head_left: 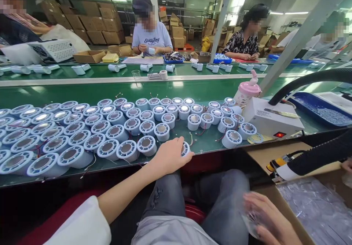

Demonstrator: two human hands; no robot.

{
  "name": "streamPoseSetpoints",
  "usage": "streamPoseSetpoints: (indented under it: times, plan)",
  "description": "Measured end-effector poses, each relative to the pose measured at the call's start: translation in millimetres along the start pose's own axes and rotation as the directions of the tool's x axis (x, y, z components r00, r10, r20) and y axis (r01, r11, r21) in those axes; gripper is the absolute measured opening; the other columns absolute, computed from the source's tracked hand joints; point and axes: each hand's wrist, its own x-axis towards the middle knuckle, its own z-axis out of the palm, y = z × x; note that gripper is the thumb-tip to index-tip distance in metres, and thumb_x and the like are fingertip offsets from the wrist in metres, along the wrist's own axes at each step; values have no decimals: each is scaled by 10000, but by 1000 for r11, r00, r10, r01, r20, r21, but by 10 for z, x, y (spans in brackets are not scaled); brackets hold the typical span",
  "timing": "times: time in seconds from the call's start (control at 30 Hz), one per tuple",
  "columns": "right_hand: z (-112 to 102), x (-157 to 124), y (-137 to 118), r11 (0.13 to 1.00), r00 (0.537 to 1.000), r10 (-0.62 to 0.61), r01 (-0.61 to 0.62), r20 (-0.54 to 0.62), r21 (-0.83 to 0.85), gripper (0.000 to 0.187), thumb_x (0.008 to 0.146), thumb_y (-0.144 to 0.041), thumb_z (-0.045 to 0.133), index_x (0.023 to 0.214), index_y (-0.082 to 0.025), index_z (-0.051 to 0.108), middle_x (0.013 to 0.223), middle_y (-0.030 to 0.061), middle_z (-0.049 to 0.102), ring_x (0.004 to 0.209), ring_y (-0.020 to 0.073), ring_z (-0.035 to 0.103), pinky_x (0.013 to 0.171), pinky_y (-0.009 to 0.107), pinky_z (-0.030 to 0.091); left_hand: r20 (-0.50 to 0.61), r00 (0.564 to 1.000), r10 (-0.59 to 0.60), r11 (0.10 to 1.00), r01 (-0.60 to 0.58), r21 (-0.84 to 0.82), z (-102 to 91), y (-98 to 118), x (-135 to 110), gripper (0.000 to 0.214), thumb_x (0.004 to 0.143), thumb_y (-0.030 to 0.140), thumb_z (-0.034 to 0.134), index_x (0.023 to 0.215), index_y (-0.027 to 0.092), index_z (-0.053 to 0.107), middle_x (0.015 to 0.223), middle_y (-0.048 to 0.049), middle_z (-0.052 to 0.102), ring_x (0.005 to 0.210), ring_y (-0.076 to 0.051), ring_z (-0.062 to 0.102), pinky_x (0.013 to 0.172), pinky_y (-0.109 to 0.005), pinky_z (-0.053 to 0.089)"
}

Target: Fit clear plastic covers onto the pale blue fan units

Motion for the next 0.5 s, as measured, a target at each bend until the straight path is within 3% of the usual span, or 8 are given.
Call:
streamPoseSetpoints:
  times: [0.1, 0.2, 0.27, 0.33, 0.4, 0.5]
  plan:
    - [360, 310, -364, 922, 969, -246, 232, -8, -309, 461, 923, -319, 591, 1381, -279, 554, 1258, 153, 602, 1093, 315, 664, 818, 421, 623, 180, 976, 126, 948, -65, -311, 99, -1, -60, 328, 917, 411, 333, 1006, 165, 531, 925, -72, 622, 728, -190, 607, 618, -298, 506]
    - [529, 621, -653, 804, 933, -355, 271, -61, -530, 497, 896, -245, 601, 1389, -263, 541, 1301, 198, 530, 1079, 361, 627, 799, 526, 603, 372, 883, 286, 843, -47, -537, 263, 30, -73, 339, 897, 354, 301, 1060, 162, 527, 852, -29, 610, 583, -127, 565, 467, -215, 445]
    - [498, 752, -756, 774, 946, -320, 231, -48, -589, 474, 851, -179, 633, 1320, -244, 605, 1350, 214, 496, 1070, 384, 605, 775, 553, 592, 427, 816, 389, 756, -18, -655, 343, 59, -80, 327, 883, 379, 390, 1054, 162, 565, 877, -25, 610, 611, -122, 558, 486, -209, 448]
    - [400, 808, -799, 805, 971, -237, 215, 33, -552, 342, 802, -99, 652, 1115, -226, 712, 1367, 194, 507, 1090, 382, 591, 785, 529, 586, 370, 800, 473, 693, -78, -717, 379, 82, -84, 289, 870, 388, 513, 1027, 169, 621, 934, -33, 617, 747, -148, 581, 629, -243, 497]
    - [293, 804, -813, 879, 980, -143, 191, 140, -438, 192, 764, -62, 685, 876, -212, 729, 1339, 154, 550, 1127, 361, 585, 822, 487, 576, 253, 824, 506, 683, -204, -702, 395, 93, -83, 255, 853, 372, 620, 1018, 183, 662, 982, -40, 626, 887, -179, 591, 809, -291, 496]
    - [195, 758, -841, 979, 982, 5, 33, 188, -201, 64, 807, -156, 708, 785, -214, 691, 1282, 109, 592, 1152, 307, 593, 890, 438, 547, 140, 854, 501, 670, -280, -688, 465, 90, -73, 487, 732, 410, 800, 1162, 235, 652, 1063, -45, 616, 977, -205, 602, 922, -340, 479]
